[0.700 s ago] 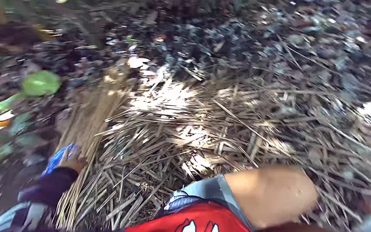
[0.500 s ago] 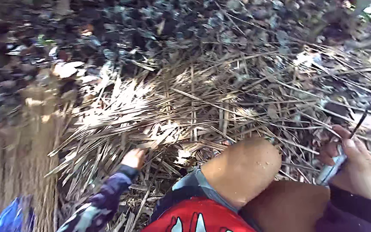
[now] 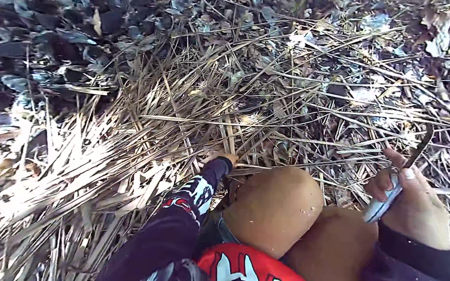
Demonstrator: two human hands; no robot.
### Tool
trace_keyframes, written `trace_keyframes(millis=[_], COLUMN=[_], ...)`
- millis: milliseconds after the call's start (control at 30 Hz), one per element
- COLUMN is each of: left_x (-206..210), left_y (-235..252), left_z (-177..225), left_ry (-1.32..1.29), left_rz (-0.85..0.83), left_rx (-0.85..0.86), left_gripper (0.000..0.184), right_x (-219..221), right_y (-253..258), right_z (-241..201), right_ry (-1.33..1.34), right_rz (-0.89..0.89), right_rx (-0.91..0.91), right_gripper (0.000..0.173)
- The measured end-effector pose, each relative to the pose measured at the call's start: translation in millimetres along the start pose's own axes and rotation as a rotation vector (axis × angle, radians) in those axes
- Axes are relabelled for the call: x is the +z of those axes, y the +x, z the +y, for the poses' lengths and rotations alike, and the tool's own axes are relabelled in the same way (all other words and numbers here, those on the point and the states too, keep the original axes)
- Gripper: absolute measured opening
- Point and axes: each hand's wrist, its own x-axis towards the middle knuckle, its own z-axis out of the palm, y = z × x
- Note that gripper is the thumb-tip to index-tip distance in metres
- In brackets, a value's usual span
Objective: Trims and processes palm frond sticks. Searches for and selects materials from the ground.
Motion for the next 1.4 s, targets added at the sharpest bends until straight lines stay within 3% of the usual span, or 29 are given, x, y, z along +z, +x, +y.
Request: trace_keyframes(millis=[67,100,200,267,367,500,600,767,900,1000,1100,1233,1400], left_x=[4.5,-2.1,-41.2,-72.7,-96.0,-94.3,-108.4,-143.2,-157.1,-155.0,-167.9,-176.7,-171.5], left_y=[-3.9,-7.6,0.4,12.6,22.0,31.7,17.1,-18.5,-41.0,-48.9,-66.5,-89.5,-108.3], left_z=[14.0,18.0,8.1,-14.4,-46.9,-58.5,-48.6,-23.6,8.1,10.6,23.2,60.8,111.4], left_ry=[0.004,-0.032,-0.064,-0.034,0.051,0.234,0.234,0.048,-0.295,-0.664,-0.787,-1.012,-1.052], left_rz=[-0.097,-0.042,0.295,0.449,0.405,0.312,0.385,0.552,0.438,0.492,0.546,0.545,0.339], left_rx=[0.128,0.161,0.034,-0.083,-0.193,-0.255,-0.251,-0.213,-0.192,-0.07,0.017,0.194,0.364], left_gripper=[0.044,0.043,0.042,0.051,0.062,0.04,0.037,0.039,0.035,0.031,0.031,0.028,0.033], right_x=[-4.4,-6.6,-8.8,-6.8,-3.7,-6.4,-9.0,-9.4,-12.2,-13.8,-11.4,10.7,57.3], right_y=[-0.7,-0.9,0.8,1.8,2.4,2.2,5.9,10.6,11.0,9.9,12.4,20.1,49.7], right_z=[0.1,0.6,0.8,-0.1,-0.2,-2.5,-2.5,-5.6,-7.4,-7.3,-5.6,-3.3,-4.2], right_ry=[-0.009,-0.012,-0.006,-0.002,0.001,0.01,0.035,0.098,0.116,0.117,0.117,-0.061,-0.299], right_rz=[0.022,0.027,0.033,0.043,0.072,0.153,0.198,0.299,0.303,0.294,0.29,0.132,-0.26], right_rx=[0.005,0.007,0.02,0.025,0.011,-0.006,-0.012,0.001,-0.008,-0.007,-0.006,0.057,0.204], right_gripper=[0.035,0.035,0.034,0.033,0.033,0.033,0.035,0.037,0.038,0.037,0.036,0.036,0.046])
